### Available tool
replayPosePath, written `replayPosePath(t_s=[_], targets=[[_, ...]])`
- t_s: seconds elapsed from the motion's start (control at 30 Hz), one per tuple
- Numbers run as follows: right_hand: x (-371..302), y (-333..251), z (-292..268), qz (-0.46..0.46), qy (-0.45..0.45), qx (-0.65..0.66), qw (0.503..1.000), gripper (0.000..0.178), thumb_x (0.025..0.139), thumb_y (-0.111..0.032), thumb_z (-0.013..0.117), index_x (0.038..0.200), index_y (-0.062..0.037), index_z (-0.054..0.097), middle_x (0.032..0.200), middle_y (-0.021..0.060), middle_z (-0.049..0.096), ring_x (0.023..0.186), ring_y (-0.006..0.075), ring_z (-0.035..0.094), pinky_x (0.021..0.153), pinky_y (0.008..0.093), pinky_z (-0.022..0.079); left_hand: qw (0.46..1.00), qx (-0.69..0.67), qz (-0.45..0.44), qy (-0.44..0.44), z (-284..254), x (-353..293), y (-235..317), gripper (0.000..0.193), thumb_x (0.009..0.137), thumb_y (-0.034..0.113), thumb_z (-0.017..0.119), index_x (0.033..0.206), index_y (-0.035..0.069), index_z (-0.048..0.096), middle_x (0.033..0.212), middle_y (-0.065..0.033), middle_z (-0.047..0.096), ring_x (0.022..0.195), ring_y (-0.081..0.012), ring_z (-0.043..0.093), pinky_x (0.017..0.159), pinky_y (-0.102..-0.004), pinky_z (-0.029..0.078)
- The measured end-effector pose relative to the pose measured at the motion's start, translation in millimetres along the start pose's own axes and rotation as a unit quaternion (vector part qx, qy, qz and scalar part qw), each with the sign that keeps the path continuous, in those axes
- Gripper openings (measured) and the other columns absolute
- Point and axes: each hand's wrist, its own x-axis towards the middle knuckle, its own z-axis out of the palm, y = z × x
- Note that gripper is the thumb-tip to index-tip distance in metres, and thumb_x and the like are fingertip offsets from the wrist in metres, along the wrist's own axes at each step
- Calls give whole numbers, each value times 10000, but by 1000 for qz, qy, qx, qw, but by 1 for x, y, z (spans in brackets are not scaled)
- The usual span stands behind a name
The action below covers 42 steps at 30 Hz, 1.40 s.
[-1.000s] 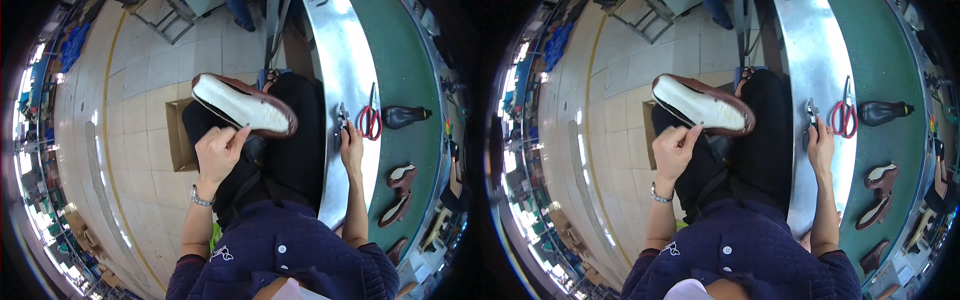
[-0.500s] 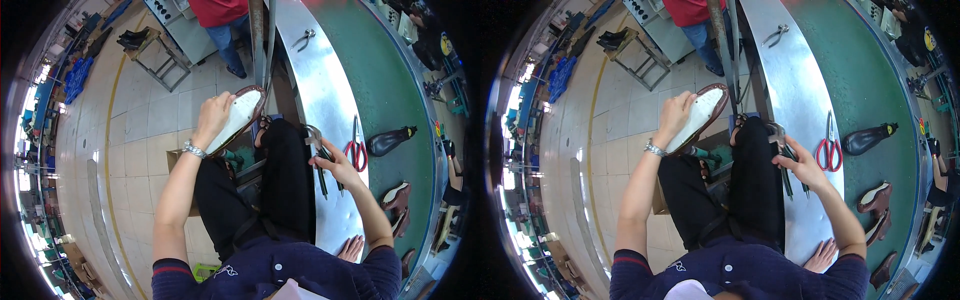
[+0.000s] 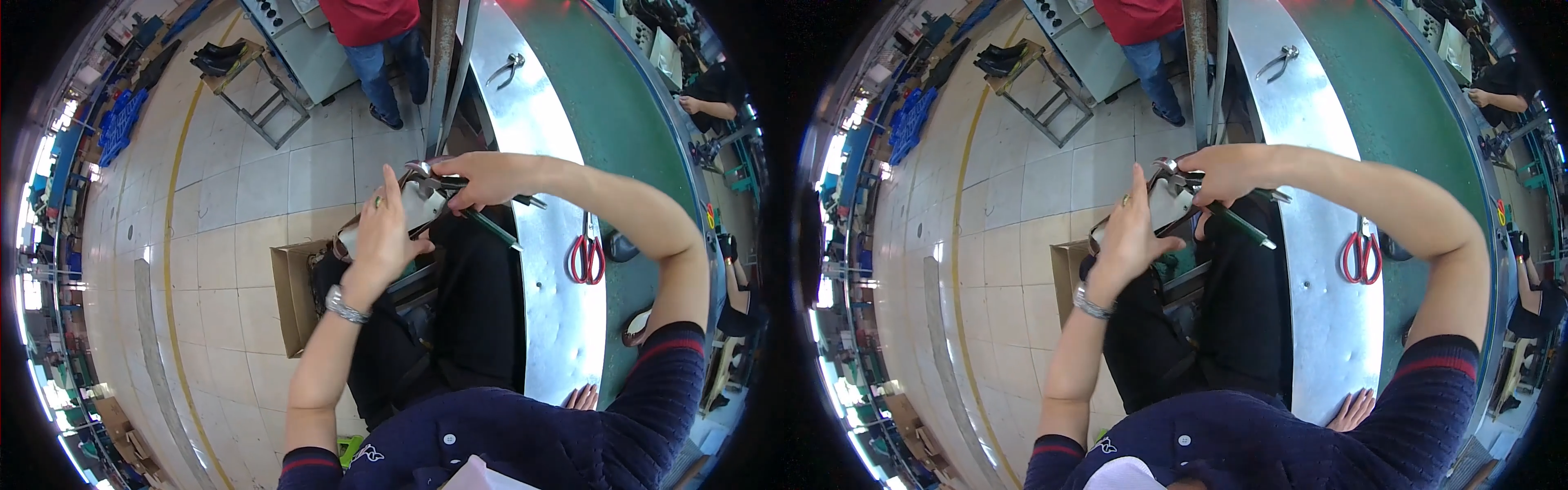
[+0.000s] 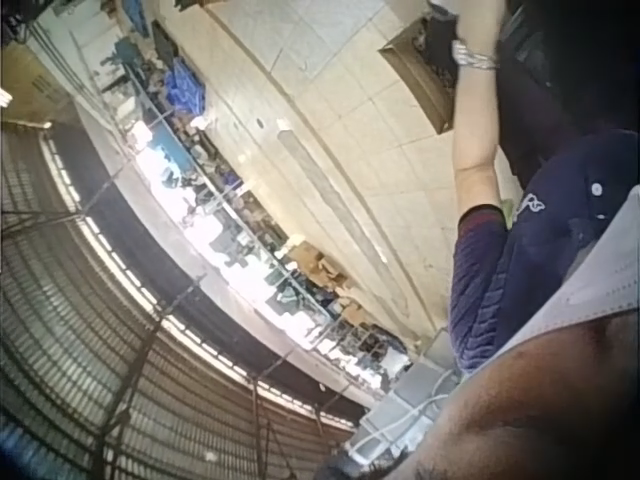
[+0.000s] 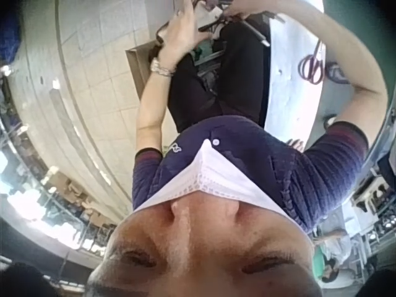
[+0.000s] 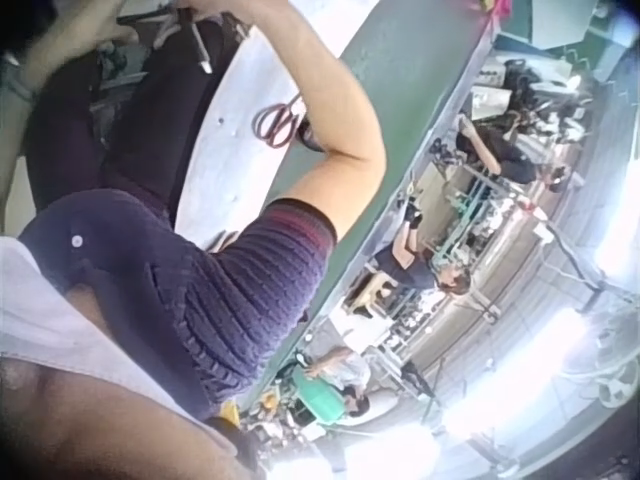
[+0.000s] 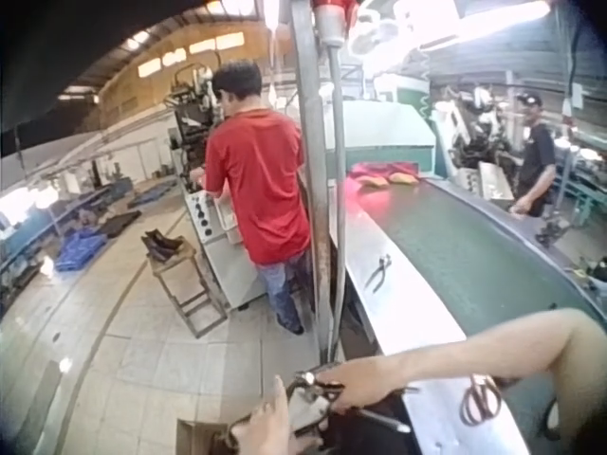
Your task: Applying glue and trimming materials during shoe manufacturing.
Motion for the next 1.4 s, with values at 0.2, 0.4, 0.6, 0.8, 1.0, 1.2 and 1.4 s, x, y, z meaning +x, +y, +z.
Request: replayPosePath(t_s=[0.2, 0.4, 0.6, 0.8, 1.0, 1.2, 1.4], targets=[[-18, 13, 52, 27, 119, 28, 992, 615, 951, -121, 517, 1472, -85, 192, 704, 120, 579, 527, 191, 577, 521, 319, 514, 994, -51, -32, 89, 26, -10, 4, 1012, 602, 68, 838, 1418, -86, 259, 1201, -229, 565, 1176, -371, 500, 1039, -420, 362], [-15, 50, 91, -141, 279, -105, 944, 629, 912, -67, 559, 1433, 24, 217, 592, 234, 554, 522, 382, 566, 521, 424, 432, 986, -48, 40, 155, 36, -18, 0, 828, 597, 42, 812, 1331, -38, 437, 1238, -180, 565, 1207, -323, 499, 1046, -417, 367], [-18, 51, 80, -130, 269, -242, 923, 622, 909, -101, 557, 1432, 7, 238, 594, 225, 568, 552, 390, 595, 509, 456, 450, 981, -24, 71, 177, 44, -20, -9, 795, 633, 111, 801, 1327, -51, 448, 1285, -195, 541, 1212, -324, 501, 1047, -414, 375], [-38, 13, 45, -80, 200, -450, 867, 580, 888, -116, 562, 1412, -28, 328, 635, 237, 595, 607, 408, 620, 589, 466, 504, 963, 77, 161, 201, 48, -21, -23, 731, 707, 205, 760, 1308, -85, 461, 1293, -245, 515, 1195, -369, 498, 1027, -434, 386], [-8, 11, 61, -29, 322, -226, 919, 548, 881, -125, 559, 1396, -111, 373, 834, 261, 655, 735, 446, 638, 696, 517, 505, 959, 98, 173, 203, 51, -22, -21, 680, 756, 229, 719, 1292, -99, 462, 1286, -264, 500, 1184, -387, 491, 1018, -447, 392], [-17, -9, 60, -85, 309, -274, 907, 620, 896, -135, 554, 1446, -120, 268, 798, 232, 656, 681, 430, 635, 632, 511, 505, 954, 129, 167, 216, 52, -25, -22, 618, 802, 225, 676, 1273, -118, 468, 1289, -283, 502, 1220, -407, 473, 1046, -459, 378], [-17, 14, 69, -26, 272, -280, 920, 551, 896, -180, 561, 1401, -113, 352, 744, 247, 637, 703, 411, 643, 634, 483, 512, 957, 72, 160, 229, 57, -20, -22, 647, 754, 170, 732, 1272, -101, 453, 1328, -265, 465, 1251, -386, 452, 1049, -442, 380]])
